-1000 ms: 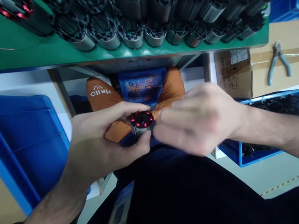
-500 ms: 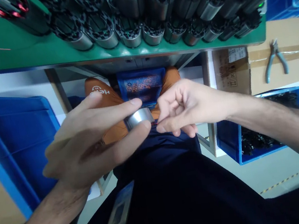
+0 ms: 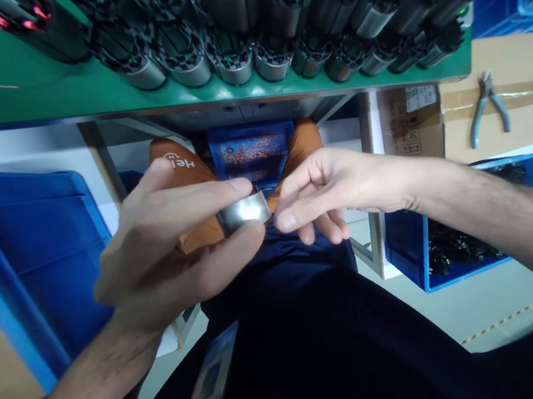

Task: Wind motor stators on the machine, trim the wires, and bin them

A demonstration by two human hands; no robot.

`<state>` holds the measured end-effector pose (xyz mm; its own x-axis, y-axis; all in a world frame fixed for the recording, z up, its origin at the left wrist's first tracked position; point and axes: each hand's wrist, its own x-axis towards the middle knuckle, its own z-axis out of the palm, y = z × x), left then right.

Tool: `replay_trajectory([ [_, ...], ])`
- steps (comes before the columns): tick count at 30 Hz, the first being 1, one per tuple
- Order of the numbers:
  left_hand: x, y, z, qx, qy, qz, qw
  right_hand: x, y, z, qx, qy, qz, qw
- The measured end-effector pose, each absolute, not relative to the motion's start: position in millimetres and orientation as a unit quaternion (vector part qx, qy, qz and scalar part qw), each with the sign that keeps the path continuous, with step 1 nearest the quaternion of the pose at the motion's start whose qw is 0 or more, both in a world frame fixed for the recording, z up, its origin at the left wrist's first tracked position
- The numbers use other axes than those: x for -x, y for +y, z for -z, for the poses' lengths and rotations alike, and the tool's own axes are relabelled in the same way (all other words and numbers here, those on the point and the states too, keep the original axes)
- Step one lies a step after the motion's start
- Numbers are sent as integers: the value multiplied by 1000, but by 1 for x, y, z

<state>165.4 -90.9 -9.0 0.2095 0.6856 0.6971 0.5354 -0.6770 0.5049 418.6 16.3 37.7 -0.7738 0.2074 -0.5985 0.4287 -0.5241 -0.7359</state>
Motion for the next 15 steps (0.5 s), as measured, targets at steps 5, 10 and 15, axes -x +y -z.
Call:
replay_trajectory([
  [5,-162,-89,3,-777,429,-428,168,-415,2,-56,-349,705,617,-24],
  [10,-159,-92,-2,-714,462,-427,307,-430,17,-71,-340,768,537,-84],
  [15,-161,-96,0,-660,483,-472,328,-429,23,-50,-380,523,763,8],
])
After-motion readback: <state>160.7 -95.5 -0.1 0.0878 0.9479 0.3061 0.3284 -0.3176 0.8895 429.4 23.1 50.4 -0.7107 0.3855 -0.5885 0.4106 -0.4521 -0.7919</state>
